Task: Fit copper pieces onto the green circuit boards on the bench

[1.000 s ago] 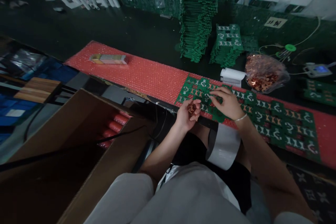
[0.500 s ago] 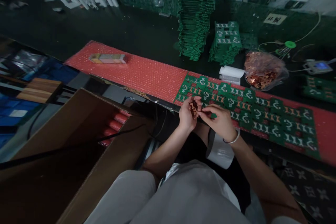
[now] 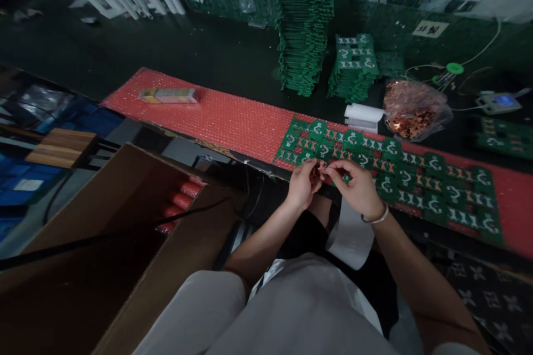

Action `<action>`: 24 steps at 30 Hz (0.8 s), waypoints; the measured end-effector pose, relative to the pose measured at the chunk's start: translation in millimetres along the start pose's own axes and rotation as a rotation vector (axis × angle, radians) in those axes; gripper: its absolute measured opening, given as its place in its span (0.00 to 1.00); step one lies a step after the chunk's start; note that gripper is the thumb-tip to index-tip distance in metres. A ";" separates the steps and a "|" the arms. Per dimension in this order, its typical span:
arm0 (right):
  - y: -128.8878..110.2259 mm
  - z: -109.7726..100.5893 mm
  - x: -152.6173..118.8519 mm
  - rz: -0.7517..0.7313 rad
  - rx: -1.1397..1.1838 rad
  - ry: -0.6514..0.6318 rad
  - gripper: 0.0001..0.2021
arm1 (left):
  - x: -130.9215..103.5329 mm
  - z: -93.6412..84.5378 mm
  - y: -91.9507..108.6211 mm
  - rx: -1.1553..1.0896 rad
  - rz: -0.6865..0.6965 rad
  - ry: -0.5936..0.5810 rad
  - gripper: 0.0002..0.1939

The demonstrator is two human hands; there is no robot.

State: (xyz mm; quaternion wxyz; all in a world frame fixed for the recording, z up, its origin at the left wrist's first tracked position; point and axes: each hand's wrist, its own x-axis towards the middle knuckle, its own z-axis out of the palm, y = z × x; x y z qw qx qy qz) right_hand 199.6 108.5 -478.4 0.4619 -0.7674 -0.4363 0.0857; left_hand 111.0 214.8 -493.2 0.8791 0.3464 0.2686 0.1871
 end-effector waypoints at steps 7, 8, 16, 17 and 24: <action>7.4 -6.7 4.7 0.009 -0.015 0.007 0.10 | -2.8 -0.8 -3.1 0.139 0.027 -0.102 0.23; 7.2 -5.9 4.1 0.014 -0.009 0.014 0.10 | -2.5 -0.2 -3.7 0.143 0.032 -0.091 0.24; -0.1 -4.8 -0.6 -0.096 -0.080 0.026 0.06 | -0.1 1.2 -5.0 0.111 0.043 -0.028 0.25; -0.7 -5.0 -0.7 -0.107 -0.098 0.032 0.06 | 0.0 1.0 -5.0 0.106 0.038 -0.036 0.24; -1.2 -6.2 -2.6 -0.095 -0.099 0.055 0.07 | -1.5 0.9 -5.6 0.121 0.046 -0.059 0.25</action>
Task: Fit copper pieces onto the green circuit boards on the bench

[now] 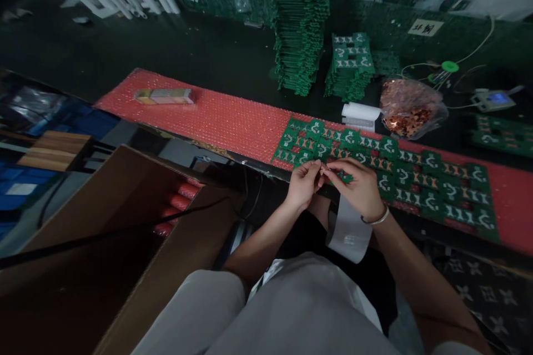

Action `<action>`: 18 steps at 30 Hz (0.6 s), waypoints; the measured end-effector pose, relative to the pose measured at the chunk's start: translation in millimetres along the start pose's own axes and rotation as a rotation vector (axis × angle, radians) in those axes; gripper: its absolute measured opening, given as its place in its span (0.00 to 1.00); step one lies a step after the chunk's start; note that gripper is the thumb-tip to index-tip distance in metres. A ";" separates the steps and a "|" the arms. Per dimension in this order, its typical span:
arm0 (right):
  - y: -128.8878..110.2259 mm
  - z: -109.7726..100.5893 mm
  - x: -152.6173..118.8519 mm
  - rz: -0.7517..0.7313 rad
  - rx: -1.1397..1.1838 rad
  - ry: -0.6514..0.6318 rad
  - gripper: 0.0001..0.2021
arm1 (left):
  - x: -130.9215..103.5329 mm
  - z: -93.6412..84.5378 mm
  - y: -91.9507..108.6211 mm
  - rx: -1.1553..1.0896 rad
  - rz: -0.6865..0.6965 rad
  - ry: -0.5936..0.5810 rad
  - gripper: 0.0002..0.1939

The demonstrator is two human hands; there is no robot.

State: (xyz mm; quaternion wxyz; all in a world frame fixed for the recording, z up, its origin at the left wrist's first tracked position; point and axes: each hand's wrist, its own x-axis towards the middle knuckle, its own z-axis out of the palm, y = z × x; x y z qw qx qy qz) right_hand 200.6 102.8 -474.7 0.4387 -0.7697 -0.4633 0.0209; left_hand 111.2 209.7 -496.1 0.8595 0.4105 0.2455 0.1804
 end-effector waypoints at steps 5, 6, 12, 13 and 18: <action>3.9 -3.0 0.2 0.110 0.181 0.000 0.08 | -2.3 -1.6 3.9 -0.023 -0.072 -0.071 0.25; 5.0 -4.5 0.5 0.114 0.217 -0.006 0.08 | -2.2 -2.7 4.7 -0.037 -0.097 -0.079 0.26; 9.5 -16.5 2.4 0.003 0.162 -0.166 0.09 | 0.3 -12.6 7.2 0.030 -0.106 -0.170 0.21; 9.7 -17.6 2.4 -0.006 0.144 -0.167 0.09 | 0.6 -13.5 7.1 0.055 -0.111 -0.186 0.21; 8.8 -15.1 2.0 -0.028 0.025 -0.040 0.10 | 2.0 -11.8 3.4 0.088 -0.081 -0.085 0.21</action>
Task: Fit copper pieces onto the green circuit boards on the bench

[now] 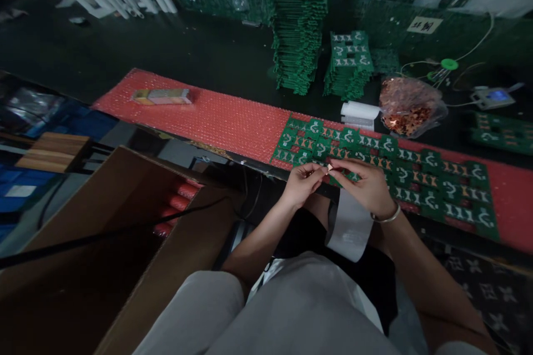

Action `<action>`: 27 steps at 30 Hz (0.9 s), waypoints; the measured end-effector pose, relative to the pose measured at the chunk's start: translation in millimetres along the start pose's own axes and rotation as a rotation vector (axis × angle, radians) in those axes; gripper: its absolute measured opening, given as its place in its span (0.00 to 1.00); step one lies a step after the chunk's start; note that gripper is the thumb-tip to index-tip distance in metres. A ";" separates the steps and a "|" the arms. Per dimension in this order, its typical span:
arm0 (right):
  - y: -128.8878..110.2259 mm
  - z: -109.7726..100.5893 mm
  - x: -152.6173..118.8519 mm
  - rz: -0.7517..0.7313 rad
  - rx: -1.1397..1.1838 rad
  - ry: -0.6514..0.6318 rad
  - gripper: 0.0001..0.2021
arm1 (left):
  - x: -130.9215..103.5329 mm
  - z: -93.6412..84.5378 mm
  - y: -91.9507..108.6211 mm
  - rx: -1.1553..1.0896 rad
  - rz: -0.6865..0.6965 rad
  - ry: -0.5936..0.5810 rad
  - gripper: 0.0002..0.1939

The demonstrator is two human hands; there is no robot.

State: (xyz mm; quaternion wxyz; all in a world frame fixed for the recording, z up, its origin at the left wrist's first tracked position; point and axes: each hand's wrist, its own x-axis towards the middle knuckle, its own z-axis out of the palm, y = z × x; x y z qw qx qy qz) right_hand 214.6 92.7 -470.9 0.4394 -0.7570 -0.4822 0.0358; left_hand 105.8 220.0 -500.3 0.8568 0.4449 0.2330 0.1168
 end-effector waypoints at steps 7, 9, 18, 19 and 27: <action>-1.1 6.9 4.1 -0.092 -0.128 0.025 0.06 | 4.2 2.4 -1.4 -0.047 -0.001 0.074 0.21; 6.3 5.6 11.4 -0.073 -0.115 0.018 0.06 | 4.4 1.7 0.3 -0.055 -0.009 0.061 0.21; 98.8 1.3 70.1 -0.022 -0.263 -0.014 0.10 | 0.4 -3.7 5.9 -0.168 -0.042 -0.009 0.15; 105.1 2.0 72.8 -0.027 -0.274 -0.031 0.10 | 0.1 -4.9 5.5 -0.166 -0.040 -0.002 0.16; 117.7 4.8 76.1 -0.034 -0.309 -0.087 0.12 | 2.0 -9.7 -0.4 -0.148 -0.029 -0.034 0.22</action>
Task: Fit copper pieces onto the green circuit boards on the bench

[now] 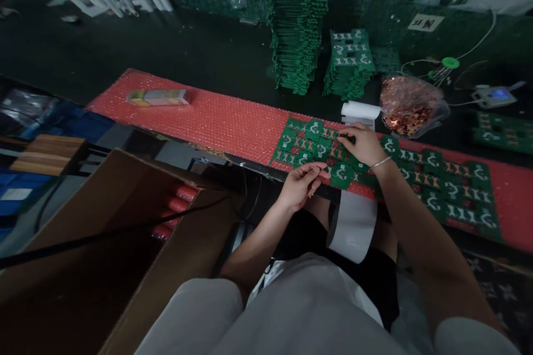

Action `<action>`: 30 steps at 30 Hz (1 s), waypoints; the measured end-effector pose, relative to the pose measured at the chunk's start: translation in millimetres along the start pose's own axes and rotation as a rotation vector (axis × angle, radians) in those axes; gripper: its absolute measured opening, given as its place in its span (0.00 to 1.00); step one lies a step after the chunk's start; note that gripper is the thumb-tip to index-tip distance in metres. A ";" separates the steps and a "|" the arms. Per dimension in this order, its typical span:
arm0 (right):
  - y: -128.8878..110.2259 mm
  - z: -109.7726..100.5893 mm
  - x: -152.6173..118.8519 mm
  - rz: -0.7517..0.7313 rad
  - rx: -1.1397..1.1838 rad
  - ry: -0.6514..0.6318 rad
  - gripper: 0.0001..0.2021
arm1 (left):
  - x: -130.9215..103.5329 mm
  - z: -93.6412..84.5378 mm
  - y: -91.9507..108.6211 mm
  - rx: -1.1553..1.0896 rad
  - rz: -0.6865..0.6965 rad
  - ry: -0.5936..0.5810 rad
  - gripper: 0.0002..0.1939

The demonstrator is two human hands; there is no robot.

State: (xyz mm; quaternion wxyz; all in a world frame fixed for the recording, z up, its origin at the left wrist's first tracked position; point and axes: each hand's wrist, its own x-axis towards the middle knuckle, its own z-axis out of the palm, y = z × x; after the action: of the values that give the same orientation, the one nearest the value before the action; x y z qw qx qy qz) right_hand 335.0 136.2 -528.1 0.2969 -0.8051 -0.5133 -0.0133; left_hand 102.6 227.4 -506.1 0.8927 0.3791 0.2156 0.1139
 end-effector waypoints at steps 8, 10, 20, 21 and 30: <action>-7.0 4.0 -2.3 -0.025 -0.143 -0.022 0.13 | -1.8 0.7 2.1 0.000 0.009 0.008 0.22; -13.5 2.8 -5.4 -0.049 -0.193 -0.054 0.13 | -1.7 0.4 3.0 -0.007 -0.002 0.008 0.22; -85.4 -31.8 -44.2 -0.100 0.244 -0.054 0.10 | -0.5 0.8 3.7 0.071 0.030 -0.020 0.27; -92.4 -33.6 -48.3 -0.121 0.271 -0.084 0.11 | -0.4 1.3 2.4 0.089 0.034 -0.016 0.29; -97.7 -33.7 -65.3 -0.276 0.081 -0.090 0.06 | -2.9 11.6 -6.1 0.199 -0.006 -0.068 0.32</action>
State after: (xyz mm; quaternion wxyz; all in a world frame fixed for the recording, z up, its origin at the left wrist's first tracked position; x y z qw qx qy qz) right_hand 232.2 95.1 -476.3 0.3014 -0.7140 -0.6320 0.0028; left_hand 105.8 214.8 -502.4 0.8578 0.4688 0.1965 0.0764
